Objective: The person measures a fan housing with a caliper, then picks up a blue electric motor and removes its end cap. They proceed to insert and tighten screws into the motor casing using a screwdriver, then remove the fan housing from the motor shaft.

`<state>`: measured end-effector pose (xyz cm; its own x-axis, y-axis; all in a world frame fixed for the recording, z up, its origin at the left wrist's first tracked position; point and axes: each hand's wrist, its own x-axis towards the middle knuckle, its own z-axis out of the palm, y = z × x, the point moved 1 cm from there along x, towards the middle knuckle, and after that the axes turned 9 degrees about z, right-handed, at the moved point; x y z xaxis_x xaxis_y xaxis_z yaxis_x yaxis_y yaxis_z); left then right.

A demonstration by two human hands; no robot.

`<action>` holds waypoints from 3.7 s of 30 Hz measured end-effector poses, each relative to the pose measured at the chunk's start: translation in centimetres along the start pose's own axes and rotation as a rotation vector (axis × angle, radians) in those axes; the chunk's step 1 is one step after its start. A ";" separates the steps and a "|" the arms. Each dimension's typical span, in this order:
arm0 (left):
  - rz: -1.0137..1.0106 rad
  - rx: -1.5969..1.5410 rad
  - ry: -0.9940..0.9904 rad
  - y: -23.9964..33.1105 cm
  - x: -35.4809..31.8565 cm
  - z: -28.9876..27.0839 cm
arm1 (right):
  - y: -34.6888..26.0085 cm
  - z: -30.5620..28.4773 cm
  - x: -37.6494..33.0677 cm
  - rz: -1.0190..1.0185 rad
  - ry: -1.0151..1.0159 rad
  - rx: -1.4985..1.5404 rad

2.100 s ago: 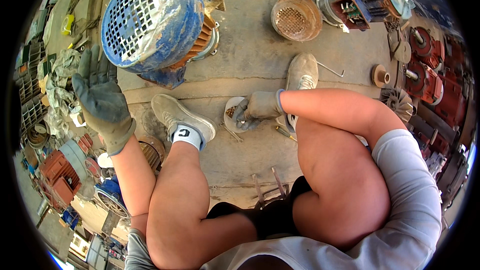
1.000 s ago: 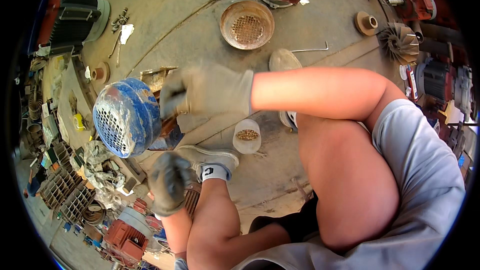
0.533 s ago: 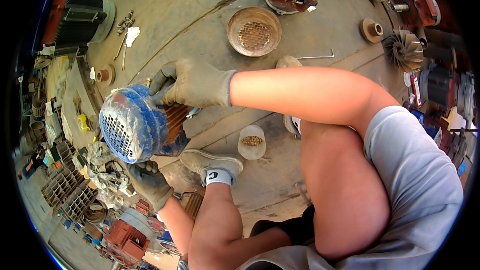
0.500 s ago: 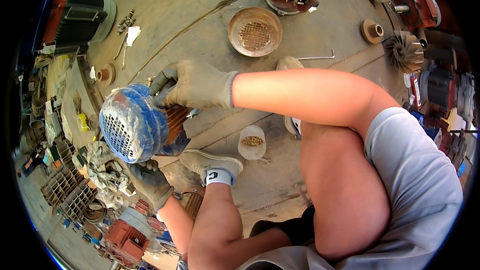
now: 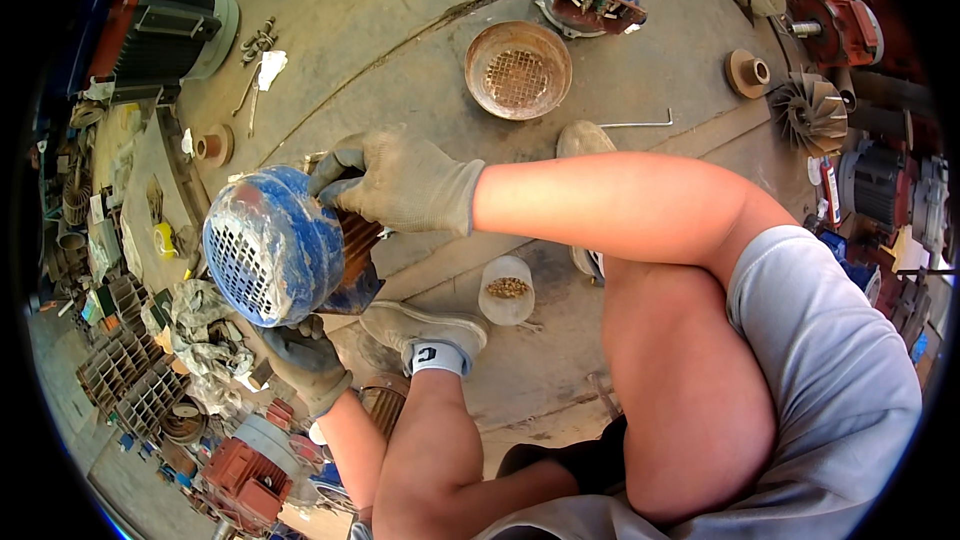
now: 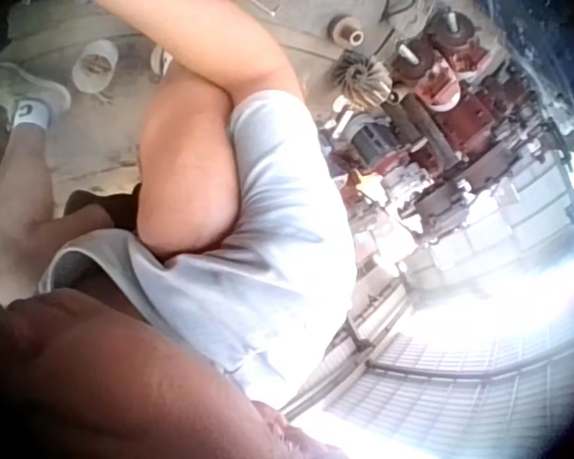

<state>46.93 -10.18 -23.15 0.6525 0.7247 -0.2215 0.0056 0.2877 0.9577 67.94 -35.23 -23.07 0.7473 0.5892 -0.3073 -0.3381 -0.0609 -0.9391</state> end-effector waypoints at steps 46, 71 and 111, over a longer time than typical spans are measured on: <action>-0.024 0.032 -0.031 0.7 -0.5 0.3 | -2.3 0.5 0.6 0.190 0.011 -0.270; -0.020 0.013 -0.014 0.7 -0.5 -0.4 | -1.0 0.8 0.3 0.031 0.100 -0.302; -0.168 0.484 0.002 -1.6 2.7 -2.9 | -1.3 0.0 1.2 -0.177 0.058 -0.599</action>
<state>46.52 -6.84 -25.87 0.6109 0.6946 -0.3799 0.4609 0.0781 0.8840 69.26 -34.49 -22.19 0.7982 0.5880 -0.1308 0.1606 -0.4171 -0.8946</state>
